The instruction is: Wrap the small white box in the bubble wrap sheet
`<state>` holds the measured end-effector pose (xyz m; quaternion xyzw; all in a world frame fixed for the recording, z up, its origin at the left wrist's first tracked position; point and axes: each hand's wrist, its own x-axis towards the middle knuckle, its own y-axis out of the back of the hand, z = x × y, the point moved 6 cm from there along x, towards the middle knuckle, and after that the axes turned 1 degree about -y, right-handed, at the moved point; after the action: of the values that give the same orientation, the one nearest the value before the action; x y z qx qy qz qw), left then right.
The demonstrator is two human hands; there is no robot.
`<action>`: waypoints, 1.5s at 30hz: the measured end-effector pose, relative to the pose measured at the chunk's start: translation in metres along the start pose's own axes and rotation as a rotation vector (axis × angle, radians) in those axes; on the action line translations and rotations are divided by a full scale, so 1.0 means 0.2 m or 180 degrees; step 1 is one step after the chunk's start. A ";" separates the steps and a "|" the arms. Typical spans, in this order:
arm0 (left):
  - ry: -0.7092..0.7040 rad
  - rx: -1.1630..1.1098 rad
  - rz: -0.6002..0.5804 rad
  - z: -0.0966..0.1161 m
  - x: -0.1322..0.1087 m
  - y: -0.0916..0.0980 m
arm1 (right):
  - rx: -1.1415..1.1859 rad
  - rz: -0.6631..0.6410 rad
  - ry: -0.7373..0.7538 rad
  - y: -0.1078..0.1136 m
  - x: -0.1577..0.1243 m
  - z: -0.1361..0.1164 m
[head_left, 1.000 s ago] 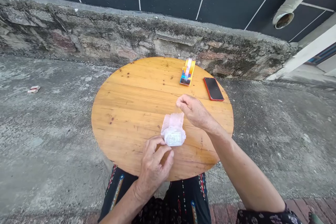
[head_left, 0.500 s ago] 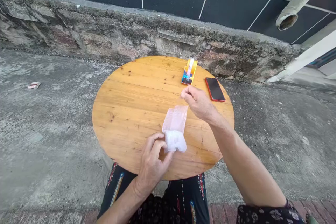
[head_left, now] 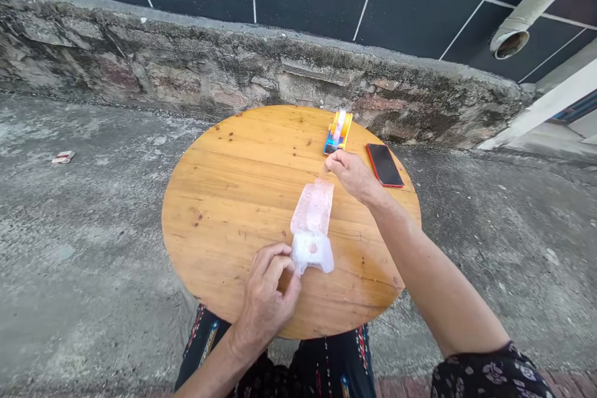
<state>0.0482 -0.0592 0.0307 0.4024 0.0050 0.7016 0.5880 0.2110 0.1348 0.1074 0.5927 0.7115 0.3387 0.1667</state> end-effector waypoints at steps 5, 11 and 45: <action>0.0081 -0.0064 -0.0052 -0.01 -0.02 0.01 | 0.0007 -0.0155 -0.0218 -0.09 0.12 0.16; 0.0166 -0.0022 -0.0100 -0.02 -0.04 0.01 | 0.0042 -0.0169 -0.0419 -0.16 0.20 0.29; 0.1419 0.0050 -0.1013 -0.33 0.64 -0.11 | -0.0632 0.0083 -0.0488 0.07 -0.37 0.33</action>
<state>0.0306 0.0854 0.0464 0.2367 0.2030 0.6716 0.6721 0.2820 0.0837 0.0582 0.6067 0.6518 0.3633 0.2740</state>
